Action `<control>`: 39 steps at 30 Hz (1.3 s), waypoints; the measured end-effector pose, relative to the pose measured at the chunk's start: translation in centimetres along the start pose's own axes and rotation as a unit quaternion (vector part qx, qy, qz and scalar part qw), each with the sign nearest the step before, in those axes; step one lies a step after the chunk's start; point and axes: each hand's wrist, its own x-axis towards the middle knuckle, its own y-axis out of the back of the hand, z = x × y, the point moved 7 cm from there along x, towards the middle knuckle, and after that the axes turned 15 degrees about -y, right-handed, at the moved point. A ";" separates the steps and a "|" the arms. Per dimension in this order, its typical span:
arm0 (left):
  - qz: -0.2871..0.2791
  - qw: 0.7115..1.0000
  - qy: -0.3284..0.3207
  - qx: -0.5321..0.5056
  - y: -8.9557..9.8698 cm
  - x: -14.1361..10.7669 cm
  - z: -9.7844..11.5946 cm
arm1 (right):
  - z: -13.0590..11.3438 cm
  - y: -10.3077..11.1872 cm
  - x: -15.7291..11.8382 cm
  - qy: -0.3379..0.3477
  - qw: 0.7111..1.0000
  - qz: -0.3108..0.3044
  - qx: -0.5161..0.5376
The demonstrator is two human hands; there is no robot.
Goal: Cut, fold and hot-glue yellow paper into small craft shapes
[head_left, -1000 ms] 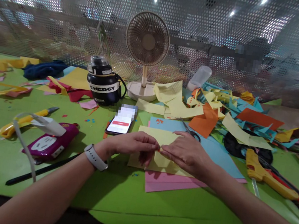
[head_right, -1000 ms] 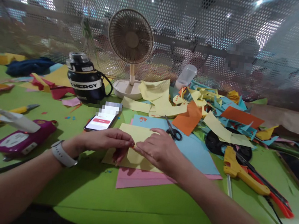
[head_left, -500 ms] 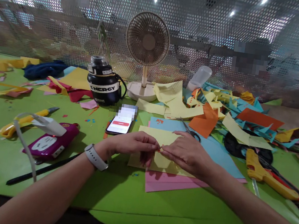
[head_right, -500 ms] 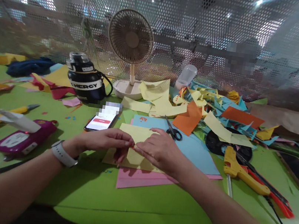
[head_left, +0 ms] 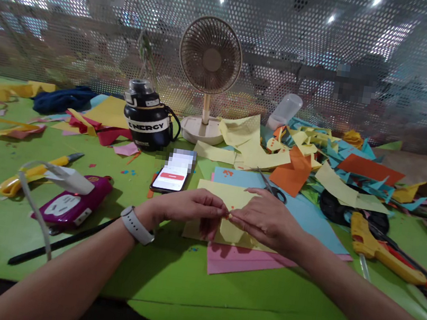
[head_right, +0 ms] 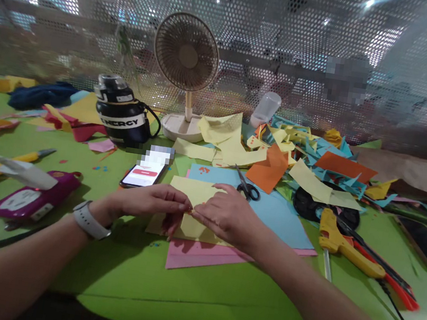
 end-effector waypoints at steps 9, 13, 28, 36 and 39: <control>0.004 1.000 0.003 -0.005 0.1 0.0 -0.3 | 0.2 -0.3 0.0 -0.004 1.000 -0.011 0.009; 0.007 1.000 0.000 -0.009 0.1 0.0 -0.2 | 0.2 -0.4 0.0 -0.002 1.000 -0.017 0.003; -0.027 0.998 -0.005 -0.054 -0.8 -0.1 0.3 | 1.6 -1.0 0.5 -0.076 0.982 -0.048 0.167; -0.024 0.997 0.007 -0.068 -0.9 -0.3 -0.3 | 1.8 -1.3 0.5 -0.127 0.967 -0.090 0.201; -0.016 0.997 0.013 -0.078 -0.9 -0.3 -0.5 | 1.7 -1.2 0.5 -0.134 0.966 -0.091 0.200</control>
